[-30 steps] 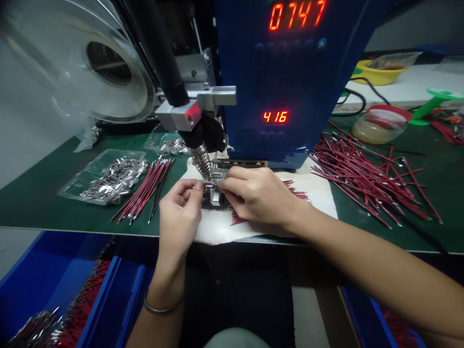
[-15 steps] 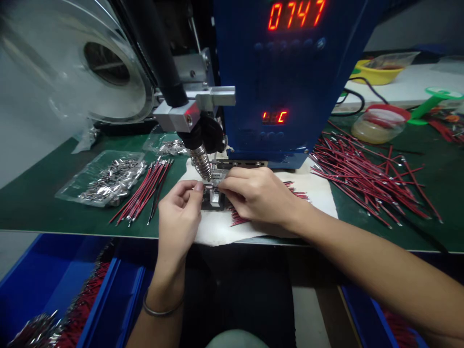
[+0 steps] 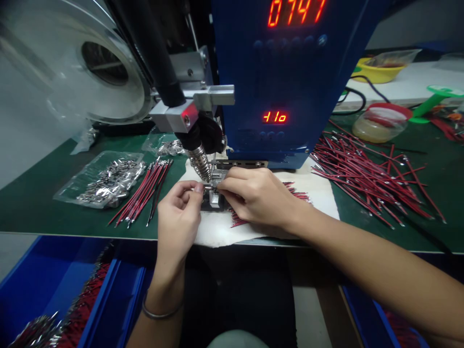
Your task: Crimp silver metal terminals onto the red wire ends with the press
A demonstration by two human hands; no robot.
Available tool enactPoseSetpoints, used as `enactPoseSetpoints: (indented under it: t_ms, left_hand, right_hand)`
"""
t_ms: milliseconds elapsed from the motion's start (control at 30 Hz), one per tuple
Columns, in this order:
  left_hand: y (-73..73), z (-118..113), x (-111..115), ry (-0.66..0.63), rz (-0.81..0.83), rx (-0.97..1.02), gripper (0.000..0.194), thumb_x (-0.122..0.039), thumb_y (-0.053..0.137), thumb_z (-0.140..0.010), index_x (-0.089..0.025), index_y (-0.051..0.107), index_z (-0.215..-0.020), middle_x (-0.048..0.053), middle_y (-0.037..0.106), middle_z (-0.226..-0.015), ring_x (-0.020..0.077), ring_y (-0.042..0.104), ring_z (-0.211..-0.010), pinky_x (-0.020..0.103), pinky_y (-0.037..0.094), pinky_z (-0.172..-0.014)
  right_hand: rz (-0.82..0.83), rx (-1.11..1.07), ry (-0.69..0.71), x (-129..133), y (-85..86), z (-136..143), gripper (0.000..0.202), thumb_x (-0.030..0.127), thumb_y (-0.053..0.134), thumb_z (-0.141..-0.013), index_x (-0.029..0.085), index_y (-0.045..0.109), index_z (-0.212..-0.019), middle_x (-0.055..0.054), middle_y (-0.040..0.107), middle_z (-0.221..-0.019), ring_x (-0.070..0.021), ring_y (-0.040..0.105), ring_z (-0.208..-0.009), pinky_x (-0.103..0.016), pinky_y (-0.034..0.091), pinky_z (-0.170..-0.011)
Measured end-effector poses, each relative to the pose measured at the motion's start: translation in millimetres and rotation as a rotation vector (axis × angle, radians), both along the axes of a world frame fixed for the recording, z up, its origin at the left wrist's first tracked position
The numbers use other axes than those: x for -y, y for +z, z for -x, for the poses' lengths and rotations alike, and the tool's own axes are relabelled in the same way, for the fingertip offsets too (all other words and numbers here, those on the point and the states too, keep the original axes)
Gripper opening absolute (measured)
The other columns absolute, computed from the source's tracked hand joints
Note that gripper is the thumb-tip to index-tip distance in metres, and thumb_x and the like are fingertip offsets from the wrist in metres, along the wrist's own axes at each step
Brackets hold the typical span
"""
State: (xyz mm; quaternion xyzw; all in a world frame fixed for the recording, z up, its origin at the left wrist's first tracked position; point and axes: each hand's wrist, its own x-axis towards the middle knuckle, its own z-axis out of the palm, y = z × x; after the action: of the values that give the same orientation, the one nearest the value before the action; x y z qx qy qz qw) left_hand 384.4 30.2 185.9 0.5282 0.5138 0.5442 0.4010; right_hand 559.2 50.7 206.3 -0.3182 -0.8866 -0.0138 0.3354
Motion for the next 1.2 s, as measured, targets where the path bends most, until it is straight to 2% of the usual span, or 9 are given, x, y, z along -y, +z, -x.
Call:
enactPoseSetpoints:
  t_ms: [400, 700, 1200]
  left_hand:
    - [-0.2, 0.6, -0.2, -0.003, 0.026, 0.03, 0.021, -0.036, 0.059, -0.088, -0.015, 0.059, -0.087, -0.005, 0.036, -0.056, 0.0059, 0.03, -0.049, 0.017, 0.026, -0.048]
    - [-1.2, 1.3, 0.3, -0.007, 0.017, 0.026, 0.019, -0.035, 0.058, -0.088, -0.016, 0.058, -0.087, -0.004, 0.035, -0.057, 0.0063, 0.03, -0.05, 0.017, 0.027, -0.048]
    - [-1.6, 1.7, 0.2, -0.008, 0.012, 0.034, 0.019, -0.034, 0.058, -0.088, -0.015, 0.058, -0.086, -0.004, 0.035, -0.057, 0.0065, 0.028, -0.049, 0.018, 0.025, -0.047]
  right_hand:
    - [-0.006, 0.023, 0.001, -2.0, 1.1, -0.8, 0.018, 0.015, 0.052, -0.09, 0.011, 0.069, -0.094, -0.005, 0.063, -0.082, -0.0132, 0.06, -0.071, -0.024, 0.045, -0.062]
    - [-0.108, 0.138, -0.017, 2.1, 1.1, -3.1, 0.02, 0.013, 0.05, -0.09, 0.01, 0.068, -0.097, -0.007, 0.065, -0.088, -0.0155, 0.06, -0.074, -0.027, 0.043, -0.063]
    - [-0.093, 0.166, -0.022, 3.3, 3.7, -3.0, 0.02, 0.014, 0.047, -0.091, 0.011, 0.066, -0.097, -0.007, 0.064, -0.088, -0.0145, 0.058, -0.073, -0.027, 0.041, -0.063]
